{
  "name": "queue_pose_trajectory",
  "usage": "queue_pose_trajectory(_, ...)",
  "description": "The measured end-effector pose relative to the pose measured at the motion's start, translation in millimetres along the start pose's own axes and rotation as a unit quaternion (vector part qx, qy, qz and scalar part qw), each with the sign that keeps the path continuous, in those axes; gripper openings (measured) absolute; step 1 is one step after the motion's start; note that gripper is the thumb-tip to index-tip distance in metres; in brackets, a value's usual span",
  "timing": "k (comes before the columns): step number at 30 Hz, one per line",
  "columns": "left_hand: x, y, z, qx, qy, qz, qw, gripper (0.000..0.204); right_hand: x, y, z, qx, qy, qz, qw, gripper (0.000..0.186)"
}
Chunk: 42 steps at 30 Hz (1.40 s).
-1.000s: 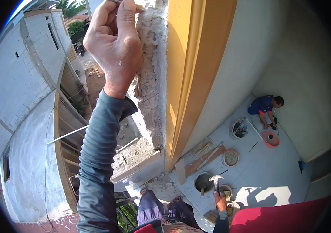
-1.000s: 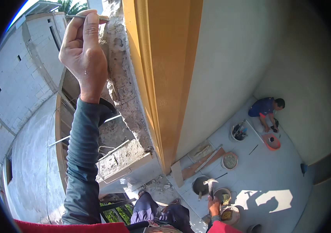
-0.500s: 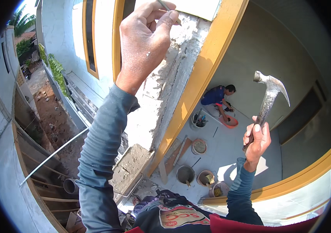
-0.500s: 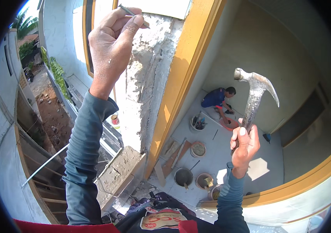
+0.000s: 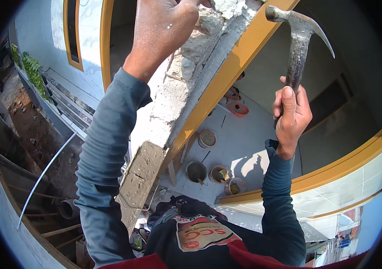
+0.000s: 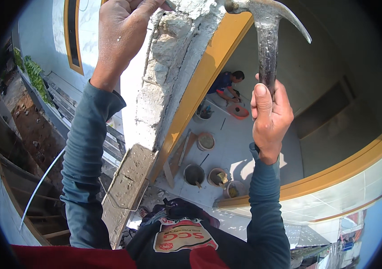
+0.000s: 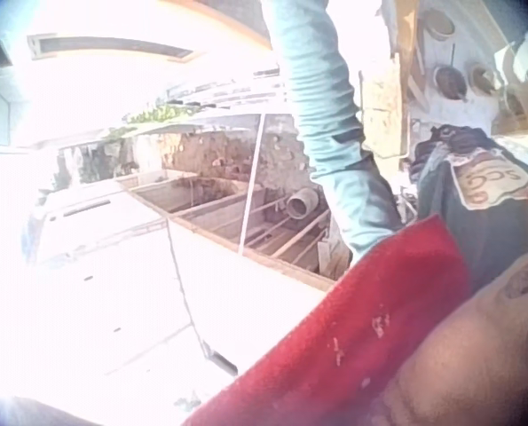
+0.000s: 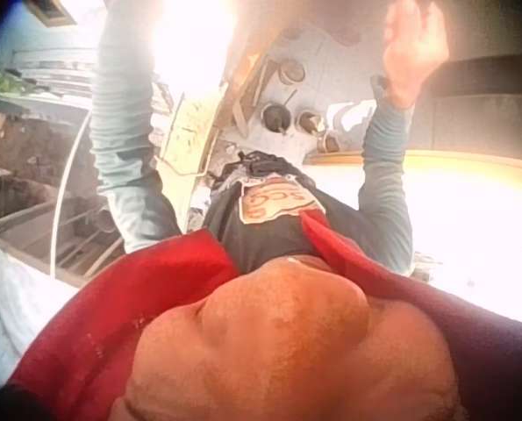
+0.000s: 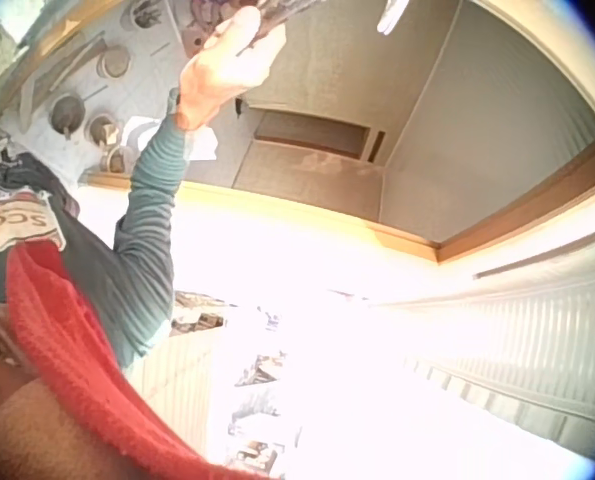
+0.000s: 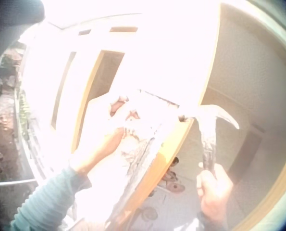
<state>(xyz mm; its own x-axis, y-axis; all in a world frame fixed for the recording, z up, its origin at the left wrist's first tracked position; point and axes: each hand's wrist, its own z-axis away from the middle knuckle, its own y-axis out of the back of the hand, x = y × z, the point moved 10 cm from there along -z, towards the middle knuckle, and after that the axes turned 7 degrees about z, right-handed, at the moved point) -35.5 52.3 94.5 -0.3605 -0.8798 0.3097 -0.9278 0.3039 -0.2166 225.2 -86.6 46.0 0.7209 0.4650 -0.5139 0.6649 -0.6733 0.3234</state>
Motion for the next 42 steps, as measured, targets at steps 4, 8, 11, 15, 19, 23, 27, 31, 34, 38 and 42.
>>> queue_pose_trajectory(4,-7.7,13.8,3.6,0.018,0.018,0.053,0.998,0.011,8.9,-18.0,-1.8,-0.017,-0.033,-0.045,0.998,0.029)
queue_pose_trajectory(8,4.4,37.2,13.2,0.054,-0.027,0.140,0.988,0.009,16.6,-29.4,-0.8,-0.029,-0.072,-0.092,0.993,0.031)
queue_pose_trajectory(11,15.7,61.5,31.7,0.073,-0.001,0.059,0.996,0.006,18.5,-31.5,6.2,-0.038,-0.077,-0.101,0.991,0.033)
queue_pose_trajectory(15,-4.7,84.9,62.4,0.066,0.090,-0.007,0.994,0.013,16.9,-29.3,28.2,-0.084,-0.123,-0.224,0.963,0.035)
queue_pose_trajectory(19,-37.4,107.0,99.8,0.100,0.141,-0.114,0.978,0.023,16.3,-43.3,54.0,-0.156,-0.157,-0.247,0.943,0.037)
queue_pose_trajectory(23,-52.3,97.0,122.6,0.073,0.155,-0.093,0.981,0.017,39.8,-47.7,85.8,-0.112,-0.177,-0.134,0.969,0.036)
queue_pose_trajectory(27,-59.3,88.5,126.2,0.052,0.154,-0.103,0.981,0.018,82.6,-65.6,123.3,-0.110,-0.147,-0.023,0.983,0.031)
queue_pose_trajectory(31,-79.6,93.8,132.9,0.082,0.191,-0.053,0.977,0.017,116.9,-82.2,138.3,-0.173,-0.217,0.029,0.960,0.032)
queue_pose_trajectory(34,-96.3,86.6,138.4,0.074,0.229,-0.026,0.970,0.021,106.3,-73.1,143.0,-0.155,-0.222,-0.057,0.961,0.033)
queue_pose_trajectory(38,-115.4,79.5,144.5,0.093,0.247,0.015,0.964,0.019,81.3,-63.2,116.2,-0.157,-0.191,-0.034,0.968,0.034)
queue_pose_trajectory(42,-120.9,76.7,142.3,0.137,0.213,0.052,0.966,0.016,51.4,-53.0,83.0,-0.161,-0.101,0.040,0.981,0.042)
